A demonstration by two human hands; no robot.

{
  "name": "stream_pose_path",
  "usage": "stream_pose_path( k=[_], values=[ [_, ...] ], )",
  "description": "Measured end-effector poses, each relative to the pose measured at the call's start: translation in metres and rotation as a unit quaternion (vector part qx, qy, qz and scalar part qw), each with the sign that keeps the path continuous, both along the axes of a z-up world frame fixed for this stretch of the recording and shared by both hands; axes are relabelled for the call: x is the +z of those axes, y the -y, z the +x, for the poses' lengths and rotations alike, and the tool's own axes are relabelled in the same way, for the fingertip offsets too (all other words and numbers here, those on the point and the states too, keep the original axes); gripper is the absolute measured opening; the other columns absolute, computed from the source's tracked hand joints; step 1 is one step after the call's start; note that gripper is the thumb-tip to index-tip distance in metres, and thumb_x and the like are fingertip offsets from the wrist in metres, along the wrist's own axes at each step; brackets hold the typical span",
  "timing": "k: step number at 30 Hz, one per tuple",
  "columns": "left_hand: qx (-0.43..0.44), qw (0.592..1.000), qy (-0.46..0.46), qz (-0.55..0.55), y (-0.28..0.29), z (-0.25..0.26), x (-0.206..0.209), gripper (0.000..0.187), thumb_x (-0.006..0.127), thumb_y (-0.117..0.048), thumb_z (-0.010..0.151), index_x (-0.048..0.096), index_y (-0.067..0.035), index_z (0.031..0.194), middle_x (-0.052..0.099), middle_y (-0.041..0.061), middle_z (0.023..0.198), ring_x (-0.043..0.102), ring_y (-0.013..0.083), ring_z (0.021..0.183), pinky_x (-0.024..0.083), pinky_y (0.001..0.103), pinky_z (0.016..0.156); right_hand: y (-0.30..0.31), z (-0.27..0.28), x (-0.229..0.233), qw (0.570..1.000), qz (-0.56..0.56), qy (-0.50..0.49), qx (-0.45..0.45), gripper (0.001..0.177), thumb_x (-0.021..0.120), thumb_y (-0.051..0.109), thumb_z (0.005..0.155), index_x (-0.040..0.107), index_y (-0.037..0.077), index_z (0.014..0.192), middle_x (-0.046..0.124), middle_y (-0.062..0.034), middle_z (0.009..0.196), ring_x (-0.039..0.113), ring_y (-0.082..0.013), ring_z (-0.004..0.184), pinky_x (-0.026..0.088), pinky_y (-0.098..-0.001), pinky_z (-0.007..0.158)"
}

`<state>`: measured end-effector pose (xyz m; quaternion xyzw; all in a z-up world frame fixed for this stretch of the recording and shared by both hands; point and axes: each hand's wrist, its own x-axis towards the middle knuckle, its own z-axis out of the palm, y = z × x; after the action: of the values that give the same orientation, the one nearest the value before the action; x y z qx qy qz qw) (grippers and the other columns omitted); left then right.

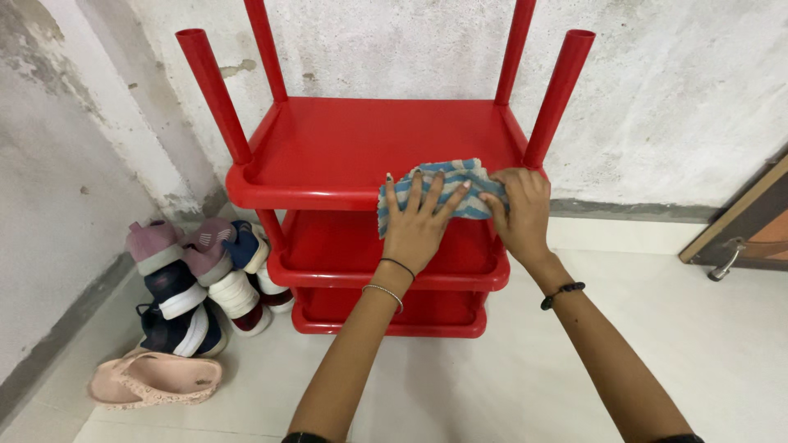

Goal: The person wipes the surfaces of a red plastic three-tier shoe rack using a blue and white striped cloth. They clean the top shelf, middle shelf, and bottom shelf in sequence, moving the cloth back and forth across each surface.

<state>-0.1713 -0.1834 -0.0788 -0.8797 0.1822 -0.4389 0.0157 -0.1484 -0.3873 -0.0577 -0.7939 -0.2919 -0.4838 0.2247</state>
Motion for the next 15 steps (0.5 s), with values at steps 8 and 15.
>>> stream_pose_path(
  k=[8,15],
  values=[
    [-0.014,0.996,0.049,0.071,-0.048,0.007,-0.005,0.074,0.060,-0.011,0.098,0.035,-0.045,0.158,0.052,-0.001,0.149,0.054,0.0250,0.131,0.037,0.056,0.118,-0.031,-0.012,-0.004,0.992,-0.083,0.088,-0.040,0.038,0.072,0.011,0.094,0.060,0.002,0.129,0.062,-0.0152,0.125,0.059,-0.0346,0.118,0.043,-0.0556,0.115],
    [-0.028,0.997,0.035,0.062,-0.127,-0.009,0.007,0.063,0.062,-0.015,0.098,0.044,-0.034,0.156,0.057,0.001,0.145,0.056,0.0242,0.130,0.039,0.054,0.115,-0.104,-0.025,0.004,0.987,-0.144,0.043,-0.060,0.048,0.070,0.022,0.095,0.060,0.006,0.139,0.063,-0.0189,0.119,0.060,-0.0357,0.112,0.043,-0.0564,0.111]
  ],
)
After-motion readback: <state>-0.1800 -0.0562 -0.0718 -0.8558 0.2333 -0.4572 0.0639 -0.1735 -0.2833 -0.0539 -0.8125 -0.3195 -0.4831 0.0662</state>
